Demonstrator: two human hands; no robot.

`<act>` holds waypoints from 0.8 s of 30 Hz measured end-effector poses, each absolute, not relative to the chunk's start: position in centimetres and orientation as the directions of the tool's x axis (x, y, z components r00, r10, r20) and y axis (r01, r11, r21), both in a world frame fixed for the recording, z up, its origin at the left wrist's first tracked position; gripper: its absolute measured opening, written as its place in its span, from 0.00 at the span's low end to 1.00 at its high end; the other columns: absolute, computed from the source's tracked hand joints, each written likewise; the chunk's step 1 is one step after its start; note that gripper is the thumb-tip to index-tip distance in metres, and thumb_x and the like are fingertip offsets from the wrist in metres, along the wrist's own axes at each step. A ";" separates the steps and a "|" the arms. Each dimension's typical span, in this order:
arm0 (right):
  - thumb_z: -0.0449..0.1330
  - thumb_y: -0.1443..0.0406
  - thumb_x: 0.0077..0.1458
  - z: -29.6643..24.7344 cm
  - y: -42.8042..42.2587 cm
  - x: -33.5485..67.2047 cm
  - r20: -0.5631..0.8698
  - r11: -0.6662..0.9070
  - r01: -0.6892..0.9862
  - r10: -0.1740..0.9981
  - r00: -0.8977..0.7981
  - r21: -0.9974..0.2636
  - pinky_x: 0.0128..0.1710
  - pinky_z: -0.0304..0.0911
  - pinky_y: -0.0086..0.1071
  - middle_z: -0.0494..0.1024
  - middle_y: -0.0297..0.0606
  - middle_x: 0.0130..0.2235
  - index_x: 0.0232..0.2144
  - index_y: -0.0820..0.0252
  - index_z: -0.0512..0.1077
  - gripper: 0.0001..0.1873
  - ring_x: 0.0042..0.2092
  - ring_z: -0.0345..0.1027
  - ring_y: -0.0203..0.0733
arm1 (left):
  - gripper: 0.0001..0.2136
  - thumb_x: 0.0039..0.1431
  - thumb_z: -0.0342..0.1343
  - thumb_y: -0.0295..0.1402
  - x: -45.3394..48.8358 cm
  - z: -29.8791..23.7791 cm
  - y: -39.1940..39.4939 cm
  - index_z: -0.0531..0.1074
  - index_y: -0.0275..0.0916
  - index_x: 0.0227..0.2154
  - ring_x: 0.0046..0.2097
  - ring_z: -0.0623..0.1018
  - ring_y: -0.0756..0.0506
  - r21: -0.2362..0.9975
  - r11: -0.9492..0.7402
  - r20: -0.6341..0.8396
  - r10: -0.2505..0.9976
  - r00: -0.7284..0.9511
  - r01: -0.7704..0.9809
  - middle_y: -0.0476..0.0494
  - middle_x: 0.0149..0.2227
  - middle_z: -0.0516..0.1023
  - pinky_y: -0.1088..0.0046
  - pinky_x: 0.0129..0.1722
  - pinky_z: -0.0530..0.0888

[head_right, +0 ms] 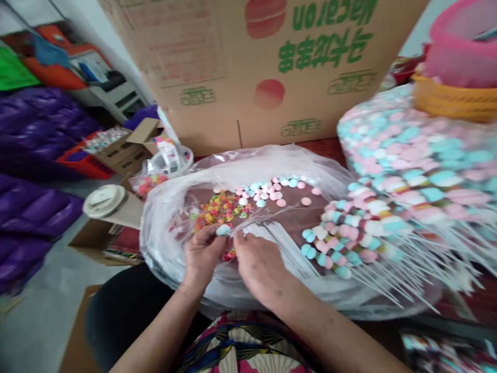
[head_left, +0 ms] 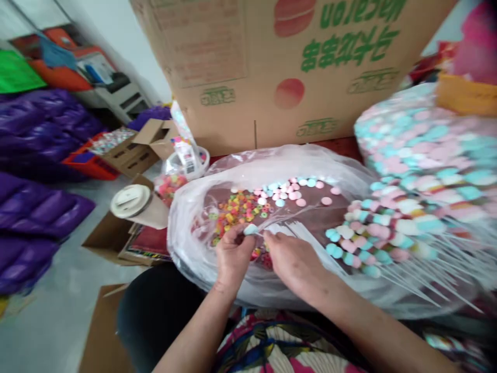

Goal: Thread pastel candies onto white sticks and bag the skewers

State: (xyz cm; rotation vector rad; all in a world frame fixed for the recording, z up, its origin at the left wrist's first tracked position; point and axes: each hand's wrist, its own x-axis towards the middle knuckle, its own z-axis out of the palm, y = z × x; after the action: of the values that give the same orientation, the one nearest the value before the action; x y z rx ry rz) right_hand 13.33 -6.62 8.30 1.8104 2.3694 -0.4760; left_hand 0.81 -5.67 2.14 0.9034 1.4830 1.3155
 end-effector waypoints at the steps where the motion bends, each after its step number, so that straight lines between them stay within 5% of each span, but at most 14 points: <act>1: 0.46 0.72 0.58 8.3 -6.5 13.5 -0.285 0.248 0.957 0.916 -0.282 -0.149 0.30 0.64 0.33 0.78 0.43 0.35 0.48 0.59 0.68 0.19 0.38 0.75 0.48 | 0.11 0.41 0.60 0.29 0.7 2.0 -5.7 0.77 0.37 0.31 0.27 0.75 0.51 0.984 0.165 -0.177 0.938 -0.297 -0.065 0.51 0.26 0.79 0.76 0.30 0.73; 15: 0.47 0.72 0.57 7.1 -7.1 11.4 -0.194 0.292 0.954 0.934 -0.299 -0.066 0.24 0.59 0.31 0.79 0.42 0.32 0.45 0.61 0.70 0.17 0.32 0.75 0.46 | 0.11 0.43 0.58 0.28 0.7 0.8 -6.4 0.78 0.36 0.32 0.28 0.74 0.50 0.987 0.114 -0.065 0.925 -0.374 0.112 0.48 0.28 0.80 0.74 0.32 0.73; 24: 0.45 0.76 0.57 6.9 -8.1 12.7 -0.331 0.269 0.963 0.908 -0.256 -0.005 0.27 0.59 0.31 0.78 0.45 0.35 0.42 0.61 0.70 0.18 0.36 0.75 0.46 | 0.12 0.48 0.56 0.28 0.9 0.2 -7.3 0.78 0.39 0.37 0.29 0.76 0.49 0.919 0.221 -0.099 0.931 -0.351 0.328 0.50 0.28 0.79 0.73 0.35 0.73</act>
State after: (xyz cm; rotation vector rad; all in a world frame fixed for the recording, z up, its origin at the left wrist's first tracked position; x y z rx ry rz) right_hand 12.75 -8.07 6.88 1.7278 2.2794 -0.2998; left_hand 0.93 -7.29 0.20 1.1667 1.8116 1.1204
